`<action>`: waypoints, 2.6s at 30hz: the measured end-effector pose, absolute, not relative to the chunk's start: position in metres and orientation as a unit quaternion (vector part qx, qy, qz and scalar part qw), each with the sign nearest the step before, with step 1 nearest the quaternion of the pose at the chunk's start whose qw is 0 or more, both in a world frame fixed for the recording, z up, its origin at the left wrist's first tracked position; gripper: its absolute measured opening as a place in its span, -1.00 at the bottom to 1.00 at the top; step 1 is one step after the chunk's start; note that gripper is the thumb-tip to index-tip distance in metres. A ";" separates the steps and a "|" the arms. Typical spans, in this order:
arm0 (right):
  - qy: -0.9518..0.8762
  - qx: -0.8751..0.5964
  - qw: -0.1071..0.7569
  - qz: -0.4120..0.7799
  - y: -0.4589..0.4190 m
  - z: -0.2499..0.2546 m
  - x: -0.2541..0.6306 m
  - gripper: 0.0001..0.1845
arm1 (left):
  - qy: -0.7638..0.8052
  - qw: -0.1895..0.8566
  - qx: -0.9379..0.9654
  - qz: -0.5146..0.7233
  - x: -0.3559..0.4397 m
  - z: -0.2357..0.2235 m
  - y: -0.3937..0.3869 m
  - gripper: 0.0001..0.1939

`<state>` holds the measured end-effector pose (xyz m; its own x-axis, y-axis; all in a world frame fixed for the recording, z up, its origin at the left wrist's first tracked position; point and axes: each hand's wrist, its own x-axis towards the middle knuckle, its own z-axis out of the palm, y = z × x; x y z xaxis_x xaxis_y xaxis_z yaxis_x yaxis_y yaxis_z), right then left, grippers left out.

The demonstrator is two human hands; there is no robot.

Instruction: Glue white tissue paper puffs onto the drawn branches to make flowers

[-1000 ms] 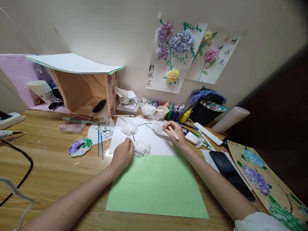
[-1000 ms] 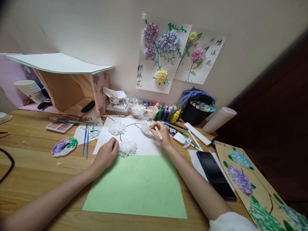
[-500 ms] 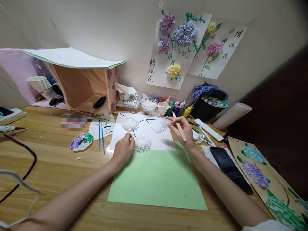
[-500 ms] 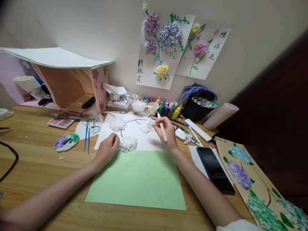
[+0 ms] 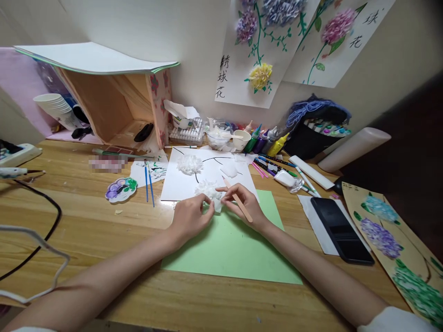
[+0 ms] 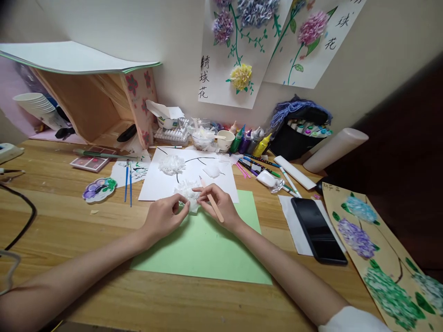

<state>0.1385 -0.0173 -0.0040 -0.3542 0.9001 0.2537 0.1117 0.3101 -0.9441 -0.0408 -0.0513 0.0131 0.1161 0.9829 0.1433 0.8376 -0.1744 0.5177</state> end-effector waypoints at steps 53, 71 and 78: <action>-0.688 -0.441 0.354 0.455 0.019 0.032 0.114 -0.41 | 0.680 0.082 0.709 0.171 -0.069 -0.008 -0.009 -0.72; -0.778 -0.414 0.335 0.334 -0.010 0.009 0.118 -0.48 | 0.680 0.082 0.709 0.168 -0.068 -0.005 -0.010 -0.72; -0.729 -0.439 0.364 0.378 -0.005 0.012 0.113 -0.46 | 0.677 0.078 0.712 0.171 -0.069 -0.007 -0.010 -0.71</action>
<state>0.1129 -0.0054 0.0124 -0.3489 0.9158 0.1990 0.3653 0.3284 -0.8710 -0.0686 -0.0097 -0.0066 0.0251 0.9903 0.1368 0.9367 -0.0711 0.3429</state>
